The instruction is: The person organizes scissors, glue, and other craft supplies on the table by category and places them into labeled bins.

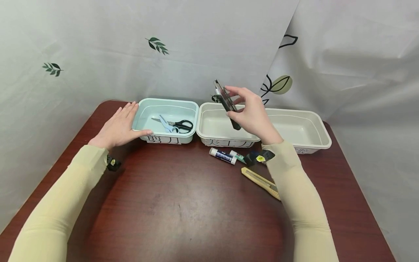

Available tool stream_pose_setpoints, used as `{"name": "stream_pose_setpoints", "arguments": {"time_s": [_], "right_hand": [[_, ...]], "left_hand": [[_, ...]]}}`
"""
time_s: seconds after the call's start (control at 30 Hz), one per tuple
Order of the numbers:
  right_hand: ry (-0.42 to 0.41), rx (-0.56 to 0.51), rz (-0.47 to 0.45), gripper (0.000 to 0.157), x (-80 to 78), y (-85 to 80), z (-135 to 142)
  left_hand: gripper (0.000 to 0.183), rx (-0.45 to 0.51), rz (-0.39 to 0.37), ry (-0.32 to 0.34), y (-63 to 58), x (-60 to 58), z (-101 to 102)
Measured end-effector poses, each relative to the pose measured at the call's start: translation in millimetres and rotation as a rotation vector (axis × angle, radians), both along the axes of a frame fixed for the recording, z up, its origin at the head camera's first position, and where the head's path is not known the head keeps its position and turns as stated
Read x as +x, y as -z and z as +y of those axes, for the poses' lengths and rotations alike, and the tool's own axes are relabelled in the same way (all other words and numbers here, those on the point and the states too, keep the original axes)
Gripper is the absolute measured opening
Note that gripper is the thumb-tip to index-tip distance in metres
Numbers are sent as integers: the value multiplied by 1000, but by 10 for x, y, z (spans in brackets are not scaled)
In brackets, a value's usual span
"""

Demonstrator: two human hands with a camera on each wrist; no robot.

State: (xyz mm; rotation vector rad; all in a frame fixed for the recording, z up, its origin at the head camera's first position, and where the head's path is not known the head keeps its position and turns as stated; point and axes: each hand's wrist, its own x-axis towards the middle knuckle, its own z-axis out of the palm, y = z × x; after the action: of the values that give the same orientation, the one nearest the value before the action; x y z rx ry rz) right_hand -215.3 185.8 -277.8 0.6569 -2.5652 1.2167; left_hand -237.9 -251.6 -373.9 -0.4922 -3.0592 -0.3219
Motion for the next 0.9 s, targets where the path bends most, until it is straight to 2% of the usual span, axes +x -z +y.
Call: {"name": "stream_pose_setpoints", "arguments": {"time_s": [0.23, 0.47, 0.7, 0.9], "right_hand": [[13, 100, -17, 64, -180, -40, 79], [-32, 218, -90, 62, -382, 3, 144], [-78, 294, -175, 61, -533, 157, 175], [-83, 313, -238, 61, -578, 391, 187]], "left_hand": [[123, 0, -3, 1, -2, 2, 6], [123, 5, -6, -5, -8, 13, 12], [123, 7, -2, -3, -18, 19, 18], [123, 2, 2, -1, -22, 14, 34]]}}
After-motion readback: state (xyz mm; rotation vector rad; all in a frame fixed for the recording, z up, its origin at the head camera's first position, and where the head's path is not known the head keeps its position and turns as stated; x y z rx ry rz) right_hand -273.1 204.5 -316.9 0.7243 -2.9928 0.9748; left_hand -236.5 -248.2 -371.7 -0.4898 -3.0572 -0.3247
